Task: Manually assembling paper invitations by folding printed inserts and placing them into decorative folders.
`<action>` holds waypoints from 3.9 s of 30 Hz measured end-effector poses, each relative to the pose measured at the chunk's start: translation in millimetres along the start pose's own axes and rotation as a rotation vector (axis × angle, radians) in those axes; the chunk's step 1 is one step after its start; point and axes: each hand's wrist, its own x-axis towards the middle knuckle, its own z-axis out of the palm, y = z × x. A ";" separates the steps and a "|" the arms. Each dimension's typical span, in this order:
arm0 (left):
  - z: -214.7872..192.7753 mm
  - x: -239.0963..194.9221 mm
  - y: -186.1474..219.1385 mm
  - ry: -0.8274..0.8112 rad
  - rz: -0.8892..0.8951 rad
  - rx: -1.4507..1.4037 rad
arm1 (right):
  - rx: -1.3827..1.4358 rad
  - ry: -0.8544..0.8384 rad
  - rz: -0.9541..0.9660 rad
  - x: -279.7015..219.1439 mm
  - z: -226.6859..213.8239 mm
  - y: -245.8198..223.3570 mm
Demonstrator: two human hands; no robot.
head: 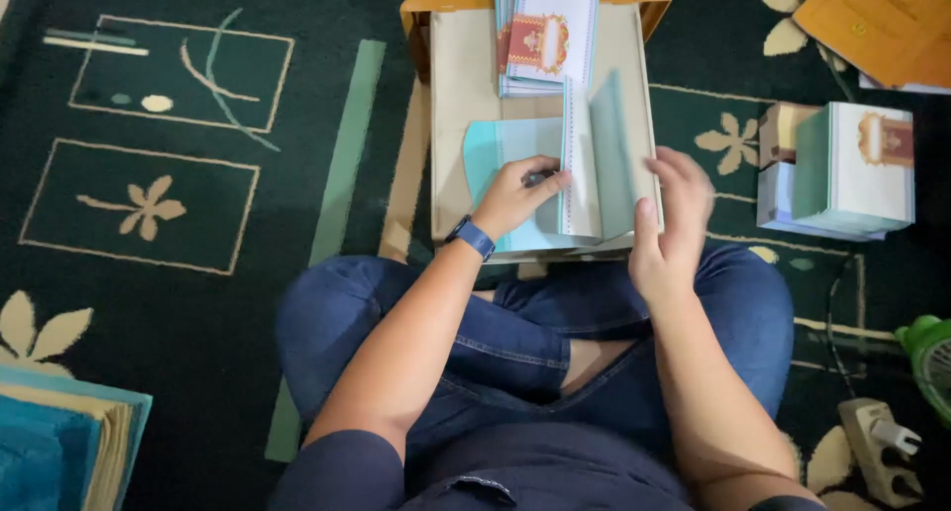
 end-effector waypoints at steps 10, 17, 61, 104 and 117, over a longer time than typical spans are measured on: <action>1.4 12.3 -28.3 0.039 0.032 0.025 | 0.114 -0.062 0.255 -22.8 42.1 33.9; 1.2 20.3 -51.5 0.083 -0.004 0.028 | 0.279 -0.283 0.516 -29.6 56.7 48.2; -97.9 -26.2 -40.9 0.398 -0.374 0.751 | -0.380 -0.016 0.093 6.1 157.5 122.3; 8.0 -78.1 -0.7 0.306 -0.405 -0.157 | -0.128 -0.318 0.265 -86.3 47.7 1.1; 19.7 -85.4 31.2 0.221 -0.382 -0.261 | 0.009 -0.380 0.354 -73.9 16.4 -36.1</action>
